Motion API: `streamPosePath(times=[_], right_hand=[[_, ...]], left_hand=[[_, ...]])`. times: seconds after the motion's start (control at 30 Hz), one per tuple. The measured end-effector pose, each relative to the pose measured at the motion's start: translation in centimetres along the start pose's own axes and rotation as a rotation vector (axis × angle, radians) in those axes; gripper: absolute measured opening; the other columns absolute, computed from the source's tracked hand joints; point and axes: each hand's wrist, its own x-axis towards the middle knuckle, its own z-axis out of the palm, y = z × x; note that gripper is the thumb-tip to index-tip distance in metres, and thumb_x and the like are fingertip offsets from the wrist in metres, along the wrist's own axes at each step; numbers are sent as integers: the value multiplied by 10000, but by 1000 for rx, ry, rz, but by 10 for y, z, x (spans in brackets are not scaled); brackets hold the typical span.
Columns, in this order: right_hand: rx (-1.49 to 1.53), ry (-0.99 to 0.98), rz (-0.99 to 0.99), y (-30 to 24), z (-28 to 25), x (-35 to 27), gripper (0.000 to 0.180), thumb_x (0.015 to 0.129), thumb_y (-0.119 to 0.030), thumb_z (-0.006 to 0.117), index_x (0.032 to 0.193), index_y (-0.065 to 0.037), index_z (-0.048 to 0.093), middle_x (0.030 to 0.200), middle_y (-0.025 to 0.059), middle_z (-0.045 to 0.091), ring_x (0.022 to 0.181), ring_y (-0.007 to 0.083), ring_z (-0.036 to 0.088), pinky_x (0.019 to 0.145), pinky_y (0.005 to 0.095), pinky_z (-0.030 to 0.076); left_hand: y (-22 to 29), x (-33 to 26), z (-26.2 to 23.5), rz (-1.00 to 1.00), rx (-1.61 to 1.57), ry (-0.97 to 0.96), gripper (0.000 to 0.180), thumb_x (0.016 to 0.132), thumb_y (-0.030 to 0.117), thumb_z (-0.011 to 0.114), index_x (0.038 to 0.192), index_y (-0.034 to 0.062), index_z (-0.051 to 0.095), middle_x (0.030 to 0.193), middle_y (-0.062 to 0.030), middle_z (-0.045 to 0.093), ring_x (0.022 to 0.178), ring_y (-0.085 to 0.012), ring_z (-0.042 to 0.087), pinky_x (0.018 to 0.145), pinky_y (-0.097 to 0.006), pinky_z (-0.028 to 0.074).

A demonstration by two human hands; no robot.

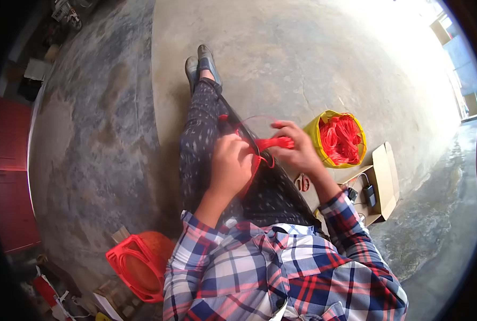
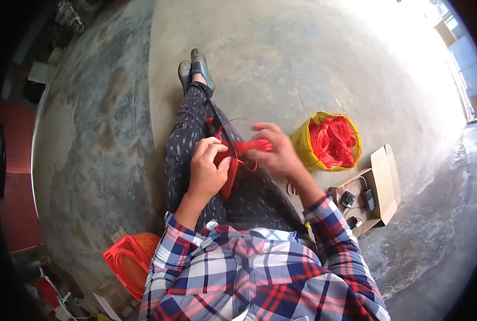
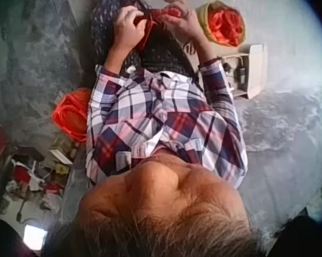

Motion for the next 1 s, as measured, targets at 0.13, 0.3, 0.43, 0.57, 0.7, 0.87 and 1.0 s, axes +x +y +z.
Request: streamPosePath(times=[0.13,0.3,0.43,0.57,0.7,0.87,1.0], right_hand=[[596,99,104,-13,-75,-33,174,738,-150,680,832,-34,590,1154,132,579,1055,231,552,940,344,410],[754,166,-13,-10,-160,-124,165,774,-189,637,817,-61,541,1065,118,600,989,232,563,894,366,431],[963,774,-168,-30,-167,-144,151,851,-186,592,872,-82,485,975,60,581,868,184,544,793,325,441],[1238,654,-121,10,-166,-141,159,931,-206,579,829,-129,484,714,-54,435,644,81,409,603,215,393],[762,666,435,-10,-55,-82,181,819,-196,624,930,-64,570,760,-9,537,627,89,512,572,238,451],[512,-13,378,-7,21,-51,200,870,-68,585,1051,-65,502,780,-13,524,628,77,513,561,245,448],[529,52,249,-29,2,-59,184,818,-12,604,976,-50,517,771,-39,513,665,47,484,611,229,442]], left_hand=[[-7,-3,14,-227,-553,-100,135,870,124,685,938,33,612,968,-54,638,867,-184,622,787,-317,515],[0,-15,26,-495,-900,-317,141,866,75,687,942,-10,604,839,-27,653,725,-85,618,684,-236,517],[-8,-38,34,-462,-801,-353,147,856,73,698,939,-6,605,822,-29,659,711,-81,617,666,-232,514],[-3,-45,39,-408,-765,-301,142,850,66,702,937,2,609,818,-23,658,703,-74,609,646,-223,500],[-2,-42,44,-469,-803,-305,142,853,68,700,945,10,609,828,-19,649,716,-74,604,660,-219,494],[0,-39,43,-482,-826,-322,142,851,70,702,947,16,613,840,-22,646,732,-78,601,682,-221,494],[-2,-40,46,-493,-869,-277,153,842,63,707,949,11,611,832,-28,649,731,-85,602,674,-228,500]])
